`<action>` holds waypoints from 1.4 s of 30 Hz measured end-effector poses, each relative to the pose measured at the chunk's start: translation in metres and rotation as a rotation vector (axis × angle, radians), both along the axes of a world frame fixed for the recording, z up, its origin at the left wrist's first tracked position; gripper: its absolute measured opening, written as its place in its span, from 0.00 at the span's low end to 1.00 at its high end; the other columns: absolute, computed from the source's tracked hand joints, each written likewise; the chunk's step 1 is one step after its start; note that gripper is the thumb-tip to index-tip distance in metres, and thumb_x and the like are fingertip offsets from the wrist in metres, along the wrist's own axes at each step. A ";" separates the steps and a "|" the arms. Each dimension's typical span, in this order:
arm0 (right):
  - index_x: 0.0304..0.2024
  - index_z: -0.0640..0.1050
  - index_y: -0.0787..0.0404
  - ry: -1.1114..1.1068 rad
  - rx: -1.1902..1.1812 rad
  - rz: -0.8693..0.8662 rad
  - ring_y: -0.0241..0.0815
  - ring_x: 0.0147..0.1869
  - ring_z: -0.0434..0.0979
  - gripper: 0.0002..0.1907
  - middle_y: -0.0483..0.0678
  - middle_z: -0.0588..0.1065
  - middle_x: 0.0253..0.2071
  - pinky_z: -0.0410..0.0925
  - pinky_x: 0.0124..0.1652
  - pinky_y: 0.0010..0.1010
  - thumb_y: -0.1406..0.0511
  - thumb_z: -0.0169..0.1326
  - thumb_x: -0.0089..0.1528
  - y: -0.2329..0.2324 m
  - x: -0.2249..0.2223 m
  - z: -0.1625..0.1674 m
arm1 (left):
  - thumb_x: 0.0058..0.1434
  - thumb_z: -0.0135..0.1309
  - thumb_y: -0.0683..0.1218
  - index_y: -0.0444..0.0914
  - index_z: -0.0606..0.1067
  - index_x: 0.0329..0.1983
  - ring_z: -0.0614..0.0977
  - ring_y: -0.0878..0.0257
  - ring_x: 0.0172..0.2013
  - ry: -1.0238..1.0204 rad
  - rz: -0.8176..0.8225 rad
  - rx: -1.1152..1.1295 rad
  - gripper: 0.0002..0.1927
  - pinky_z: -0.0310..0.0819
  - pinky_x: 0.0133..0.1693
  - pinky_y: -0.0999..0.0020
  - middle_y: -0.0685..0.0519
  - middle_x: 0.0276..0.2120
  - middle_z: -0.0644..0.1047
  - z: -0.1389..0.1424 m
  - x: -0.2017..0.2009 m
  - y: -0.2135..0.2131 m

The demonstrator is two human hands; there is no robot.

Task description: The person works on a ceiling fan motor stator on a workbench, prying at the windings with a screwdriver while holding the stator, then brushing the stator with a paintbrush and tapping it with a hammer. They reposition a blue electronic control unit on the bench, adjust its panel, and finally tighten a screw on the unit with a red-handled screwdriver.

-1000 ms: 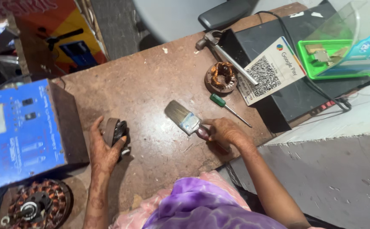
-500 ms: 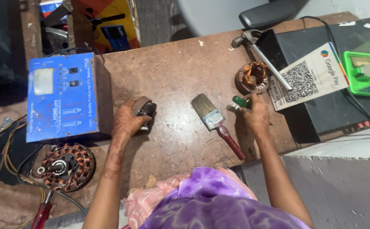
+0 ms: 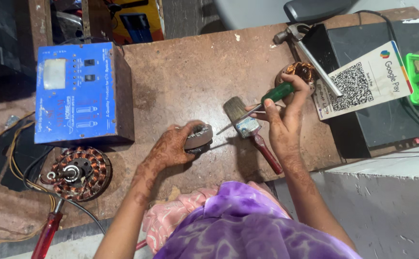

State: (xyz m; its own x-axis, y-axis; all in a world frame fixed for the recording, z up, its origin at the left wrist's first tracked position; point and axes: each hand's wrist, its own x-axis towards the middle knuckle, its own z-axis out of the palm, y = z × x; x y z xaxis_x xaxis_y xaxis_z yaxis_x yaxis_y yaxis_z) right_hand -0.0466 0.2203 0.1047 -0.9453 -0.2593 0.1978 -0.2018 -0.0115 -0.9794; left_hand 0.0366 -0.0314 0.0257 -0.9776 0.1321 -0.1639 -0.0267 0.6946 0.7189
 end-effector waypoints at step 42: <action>0.39 0.65 0.61 0.191 0.211 0.184 0.42 0.51 0.84 0.13 0.57 0.81 0.47 0.79 0.47 0.31 0.71 0.59 0.64 0.009 0.007 -0.051 | 0.47 0.56 0.32 0.56 0.78 0.53 0.54 0.56 0.73 0.148 0.058 0.008 0.33 0.47 0.69 0.54 0.59 0.68 0.64 -0.017 -0.053 -0.009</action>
State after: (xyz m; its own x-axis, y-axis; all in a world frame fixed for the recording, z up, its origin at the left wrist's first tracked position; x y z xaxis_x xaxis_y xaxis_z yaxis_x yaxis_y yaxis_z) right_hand -0.0395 0.2292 0.0541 -0.8301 -0.4761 0.2903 -0.3950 0.1345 -0.9088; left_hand -0.0165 -0.0407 0.0090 -0.9970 0.0754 -0.0169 0.0399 0.6892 0.7235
